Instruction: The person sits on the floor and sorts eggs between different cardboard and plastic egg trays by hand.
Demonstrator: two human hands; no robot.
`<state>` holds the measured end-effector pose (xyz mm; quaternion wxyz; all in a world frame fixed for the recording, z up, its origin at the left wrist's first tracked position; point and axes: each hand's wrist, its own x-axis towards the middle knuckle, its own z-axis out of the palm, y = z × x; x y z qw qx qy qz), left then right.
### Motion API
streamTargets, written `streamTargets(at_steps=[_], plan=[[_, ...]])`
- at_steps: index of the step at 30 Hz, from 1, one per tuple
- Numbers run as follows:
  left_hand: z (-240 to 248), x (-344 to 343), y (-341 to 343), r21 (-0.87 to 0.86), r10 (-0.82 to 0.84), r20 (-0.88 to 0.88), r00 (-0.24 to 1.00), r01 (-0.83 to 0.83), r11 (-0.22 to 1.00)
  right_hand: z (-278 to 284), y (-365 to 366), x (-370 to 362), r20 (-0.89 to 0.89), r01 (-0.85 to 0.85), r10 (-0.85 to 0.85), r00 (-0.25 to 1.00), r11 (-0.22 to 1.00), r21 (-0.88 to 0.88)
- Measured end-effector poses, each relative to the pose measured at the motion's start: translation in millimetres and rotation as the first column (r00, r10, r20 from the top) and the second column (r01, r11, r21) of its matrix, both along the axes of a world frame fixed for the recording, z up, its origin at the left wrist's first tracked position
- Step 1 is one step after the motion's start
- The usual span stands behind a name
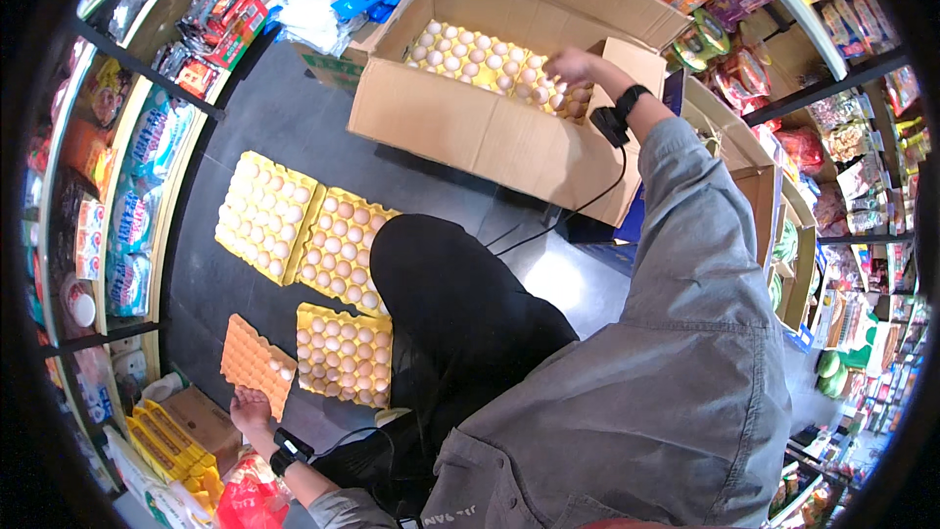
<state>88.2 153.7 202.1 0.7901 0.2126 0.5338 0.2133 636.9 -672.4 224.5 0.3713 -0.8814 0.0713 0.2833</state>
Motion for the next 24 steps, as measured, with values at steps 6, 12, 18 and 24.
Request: streamTargets(at_steps=[6, 12, 18, 24], plan=[[3, -21, 11, 0.121, -0.218, 0.155, 0.964, 0.200, 0.972, -46, 4, -14, 0.076, -0.156, 0.153, 0.985, 0.987, 0.034], [18, 2, -46, 0.037, 0.086, 0.005, 0.996, -0.086, 0.996, 57, 94, -8, 0.190, -0.202, 0.166, 0.968, 0.961, 0.191], [27, -10, -58, 0.035, 0.095, 0.043, 0.995, -0.096, 0.995, 103, 209, -53, 0.397, -0.435, 0.317, 0.861, 0.863, 0.255], [31, 4, -70, 0.075, 0.057, 0.150, 0.987, -0.069, 0.995, 63, 257, -101, 0.270, -0.467, 0.394, 0.879, 0.826, 0.317]])
